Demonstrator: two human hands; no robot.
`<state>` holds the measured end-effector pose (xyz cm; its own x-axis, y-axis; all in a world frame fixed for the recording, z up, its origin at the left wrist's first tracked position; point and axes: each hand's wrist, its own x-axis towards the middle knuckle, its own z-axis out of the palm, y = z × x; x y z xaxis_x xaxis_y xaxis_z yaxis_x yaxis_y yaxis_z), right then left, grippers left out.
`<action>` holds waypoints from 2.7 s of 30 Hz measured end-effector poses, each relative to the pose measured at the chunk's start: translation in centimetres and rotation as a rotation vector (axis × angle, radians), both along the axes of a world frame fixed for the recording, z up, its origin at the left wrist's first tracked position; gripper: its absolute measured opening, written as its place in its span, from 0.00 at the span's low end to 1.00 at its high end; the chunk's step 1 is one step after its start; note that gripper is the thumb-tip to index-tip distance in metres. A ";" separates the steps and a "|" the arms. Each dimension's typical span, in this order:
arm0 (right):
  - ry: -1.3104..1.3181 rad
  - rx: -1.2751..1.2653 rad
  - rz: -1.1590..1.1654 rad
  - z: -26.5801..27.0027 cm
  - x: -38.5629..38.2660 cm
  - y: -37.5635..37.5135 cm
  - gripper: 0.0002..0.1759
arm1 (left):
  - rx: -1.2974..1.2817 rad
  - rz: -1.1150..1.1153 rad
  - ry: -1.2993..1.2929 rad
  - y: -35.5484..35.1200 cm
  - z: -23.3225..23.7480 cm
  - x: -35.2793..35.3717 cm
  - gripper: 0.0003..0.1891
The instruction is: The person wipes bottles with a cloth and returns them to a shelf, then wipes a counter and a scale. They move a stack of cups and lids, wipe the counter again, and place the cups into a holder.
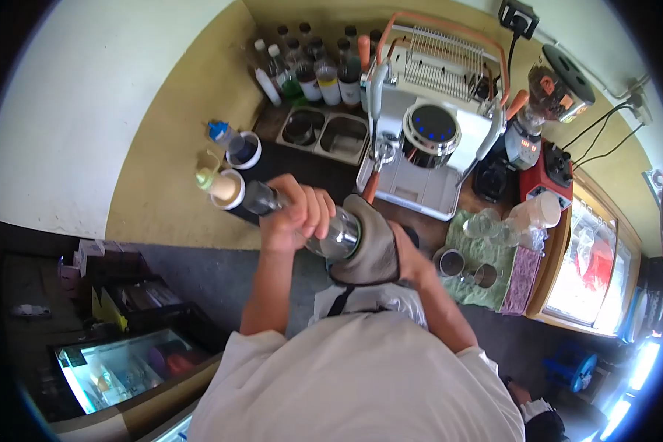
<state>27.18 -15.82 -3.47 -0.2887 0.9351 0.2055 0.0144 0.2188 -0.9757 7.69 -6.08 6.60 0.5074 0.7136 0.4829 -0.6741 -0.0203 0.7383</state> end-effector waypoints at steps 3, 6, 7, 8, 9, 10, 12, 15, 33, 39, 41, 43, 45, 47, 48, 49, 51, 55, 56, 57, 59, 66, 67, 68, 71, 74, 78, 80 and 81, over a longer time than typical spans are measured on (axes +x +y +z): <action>0.280 -0.282 0.116 2.4 0.2 -0.1 0.47 | 0.121 -0.207 -0.069 1.7 0.0 -0.5 0.08; 0.147 -0.108 -0.047 2.7 -1.2 0.7 0.43 | -0.193 0.193 0.122 -0.6 0.1 0.5 0.09; 0.031 -0.040 -0.121 2.4 -1.8 0.8 0.42 | -0.310 0.354 0.197 -1.2 0.2 1.0 0.10; -0.080 0.017 -0.197 2.1 -2.5 0.7 0.41 | -0.402 0.484 0.209 -1.1 0.3 1.3 0.10; -0.190 0.001 -0.264 3.2 -3.4 0.3 0.36 | -0.503 0.611 0.227 -1.0 0.1 1.6 0.11; -0.342 0.098 -0.320 2.3 -4.1 0.2 0.37 | -0.606 0.737 0.247 -1.2 -0.1 1.5 0.12; -0.658 0.301 -0.427 0.2 -5.0 0.5 0.40 | -0.692 0.759 0.197 -1.4 -1.0 0.7 0.13; -0.682 0.378 -0.438 0.5 -5.2 0.3 0.37 | -0.783 0.785 0.152 -1.8 -0.9 0.0 0.12; -0.428 0.006 -0.119 2.7 -2.4 -1.2 0.39 | -0.862 0.737 0.181 -2.1 -3.1 -0.7 0.12; -0.533 0.256 -0.443 2.6 -4.7 -0.8 0.37 | -0.651 0.736 0.242 -4.1 -2.9 1.8 0.09; -0.277 -0.002 -0.258 2.9 -3.8 -0.6 0.34 | -0.451 0.445 0.168 -3.7 -3.1 0.7 0.08; -0.001 -0.224 -0.040 1.7 -2.5 -0.3 0.38 | -0.157 0.167 0.119 -2.6 -2.1 -0.6 0.08; 0.166 -0.215 0.029 -0.3 -2.1 -0.4 0.43 | -0.017 0.061 0.070 -1.3 -0.5 -1.8 0.07; 0.277 -0.220 0.062 -0.2 -1.2 -0.9 0.48 | 0.034 0.038 -0.002 -0.3 0.4 -3.0 0.09; 0.304 -0.227 0.056 0.2 -0.6 -1.2 0.51 | -0.046 0.140 -0.003 0.0 0.8 -3.3 0.09; 0.248 -0.163 0.012 -0.9 -0.2 -1.4 0.51 | -0.135 0.242 0.000 -0.1 1.0 -3.6 0.10; 0.131 -0.069 -0.019 2.0 0.4 -1.9 0.49 | -0.385 0.509 0.066 -1.1 1.3 -3.2 0.10; -0.393 0.031 -0.209 4.2 -0.7 -1.9 0.41 | -0.790 0.808 0.111 -3.1 -0.5 0.6 0.11; -0.373 0.106 -0.251 3.0 -1.5 -1.8 0.41 | -0.732 0.791 0.166 -3.9 -1.7 1.5 0.12; -0.352 0.189 -0.291 2.0 -2.3 -1.5 0.40 | -0.681 0.785 0.191 -4.7 -2.0 2.7 0.11; -0.336 0.275 -0.288 2.6 -2.6 -0.9 0.41 | -0.564 0.724 0.251 -5.6 -2.0 3.8 0.10; 1.137 -0.599 -0.033 -6.5 -2.7 -2.5 0.47 | -0.144 0.332 0.519 -4.7 -0.9 0.9 0.08; 1.299 -0.677 -0.027 -4.5 -2.8 -1.8 0.45 | -0.092 0.305 0.563 -4.3 -1.0 0.3 0.08; 1.351 -0.667 -0.020 -2.6 -2.9 -1.2 0.42 | -0.070 0.282 0.615 -4.2 -0.6 0.0 0.08; 0.724 -0.332 0.025 1.0 -2.1 0.3 0.37 | 0.025 0.207 0.855 -3.5 -0.1 -0.9 0.07; 0.231 -0.100 0.017 4.2 -3.5 1.7 0.32 | 0.375 0.322 0.705 -2.5 -1.1 -1.2 0.17; 0.036 0.015 -0.085 8.5 -5.2 2.6 0.32 | 0.302 0.105 1.030 -0.1 -2.5 -4.9 0.28; -0.017 -0.002 -0.138 6.9 -6.0 2.5 0.36 | 0.348 0.121 1.104 0.5 -2.0 -5.4 0.28; 0.119 0.009 -0.260 5.8 -7.4 2.4 0.36 | 0.380 0.135 1.140 0.8 -1.6 -5.8 0.27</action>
<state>19.83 -13.40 2.36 -0.0129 0.9726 0.2323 -0.0437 0.2315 -0.9718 1.90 -5.27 5.00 0.7105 0.7036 -0.0026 0.3842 -0.3849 0.8392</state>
